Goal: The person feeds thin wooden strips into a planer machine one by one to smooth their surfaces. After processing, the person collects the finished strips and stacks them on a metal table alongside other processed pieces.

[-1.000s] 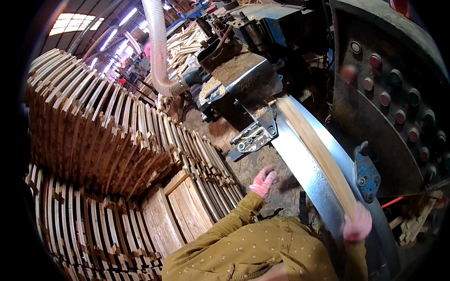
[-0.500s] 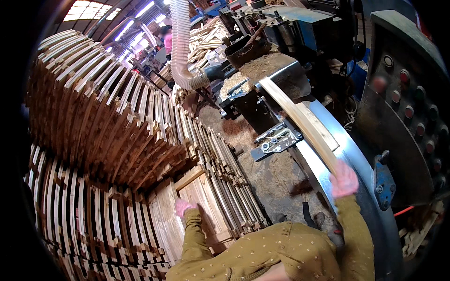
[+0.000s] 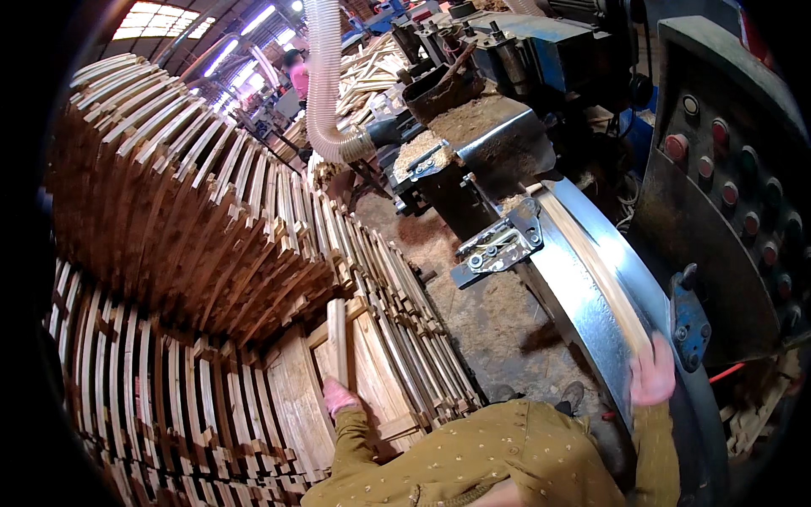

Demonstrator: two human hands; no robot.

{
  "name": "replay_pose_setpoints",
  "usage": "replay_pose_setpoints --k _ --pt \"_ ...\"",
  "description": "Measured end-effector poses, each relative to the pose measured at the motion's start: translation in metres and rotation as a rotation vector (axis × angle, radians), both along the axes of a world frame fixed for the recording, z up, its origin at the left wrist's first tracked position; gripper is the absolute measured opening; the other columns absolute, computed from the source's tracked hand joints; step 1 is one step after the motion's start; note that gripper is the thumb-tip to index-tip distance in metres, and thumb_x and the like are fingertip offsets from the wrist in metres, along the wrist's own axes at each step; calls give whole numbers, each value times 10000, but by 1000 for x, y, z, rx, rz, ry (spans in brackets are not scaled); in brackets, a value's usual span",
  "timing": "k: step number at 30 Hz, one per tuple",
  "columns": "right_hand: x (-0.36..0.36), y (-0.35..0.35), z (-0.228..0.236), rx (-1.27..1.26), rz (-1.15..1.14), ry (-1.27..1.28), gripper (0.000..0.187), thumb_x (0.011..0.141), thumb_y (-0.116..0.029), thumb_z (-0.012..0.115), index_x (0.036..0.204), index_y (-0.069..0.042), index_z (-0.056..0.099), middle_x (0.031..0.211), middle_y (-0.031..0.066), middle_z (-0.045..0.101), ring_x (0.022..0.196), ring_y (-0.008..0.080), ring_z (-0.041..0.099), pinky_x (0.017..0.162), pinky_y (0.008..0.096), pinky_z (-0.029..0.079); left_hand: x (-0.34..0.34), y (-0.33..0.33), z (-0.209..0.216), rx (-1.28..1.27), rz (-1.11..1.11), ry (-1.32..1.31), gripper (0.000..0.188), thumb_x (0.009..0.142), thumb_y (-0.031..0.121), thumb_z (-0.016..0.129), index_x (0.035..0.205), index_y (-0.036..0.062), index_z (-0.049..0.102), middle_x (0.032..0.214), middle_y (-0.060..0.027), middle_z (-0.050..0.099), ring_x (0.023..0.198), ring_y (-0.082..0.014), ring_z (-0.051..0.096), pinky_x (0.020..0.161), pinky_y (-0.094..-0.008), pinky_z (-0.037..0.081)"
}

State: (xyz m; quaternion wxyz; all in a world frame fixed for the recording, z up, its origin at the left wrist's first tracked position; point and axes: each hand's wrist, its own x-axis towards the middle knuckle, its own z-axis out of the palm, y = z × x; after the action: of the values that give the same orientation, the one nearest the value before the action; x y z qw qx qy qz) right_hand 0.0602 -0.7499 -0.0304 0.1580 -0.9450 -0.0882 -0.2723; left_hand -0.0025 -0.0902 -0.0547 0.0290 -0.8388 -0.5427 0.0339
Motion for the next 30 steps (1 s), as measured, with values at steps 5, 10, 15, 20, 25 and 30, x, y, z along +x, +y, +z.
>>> replay_pose_setpoints --k 5,10,15,20,25,30 --pt "116 36 -38 173 119 -174 285 830 -102 636 1112 -58 642 1213 172 574 1063 355 578 918 417 486 -3 -13 28 479 -682 -254 653 760 133 694 1309 -70 404 1153 -227 552 1080 -361 569 968 -393 483" --pt "166 60 -72 470 299 -101 421 851 -237 653 1219 -45 582 1197 154 598 1104 300 578 959 411 471 109 -151 148 -83 -971 -1139 693 740 -52 515 1408 -33 331 1191 -213 526 1035 -315 583 866 -412 538" --pt "117 154 23 387 562 29 957 750 -663 644 1431 -41 391 1238 197 585 1193 308 535 1050 433 394 203 -280 152 -948 -871 -1612 671 770 -23 637 1372 56 349 1159 -139 543 929 -249 589 795 -356 557" --pt "65 66 28 260 331 -141 632 793 -247 714 1318 26 491 956 172 628 693 333 559 625 429 489 215 -401 88 -1517 -785 -1281 589 866 300 697 1286 1 412 1076 -149 582 984 -231 576 845 -417 548" --pt "-111 -61 18 62 -39 334 653 771 -184 683 1334 63 461 1240 250 554 1054 436 545 948 490 430 171 -406 1 -1811 -889 -669 504 959 184 575 1363 -47 380 1237 -155 561 1156 -219 536 984 -325 449" --pt "-123 -58 2 -21 -178 314 638 843 -257 613 1368 53 423 1271 266 528 1109 446 526 995 494 400 157 -331 -38 -1398 -926 -721 414 927 132 621 1306 23 493 1226 -121 588 1144 -195 539 987 -317 436"
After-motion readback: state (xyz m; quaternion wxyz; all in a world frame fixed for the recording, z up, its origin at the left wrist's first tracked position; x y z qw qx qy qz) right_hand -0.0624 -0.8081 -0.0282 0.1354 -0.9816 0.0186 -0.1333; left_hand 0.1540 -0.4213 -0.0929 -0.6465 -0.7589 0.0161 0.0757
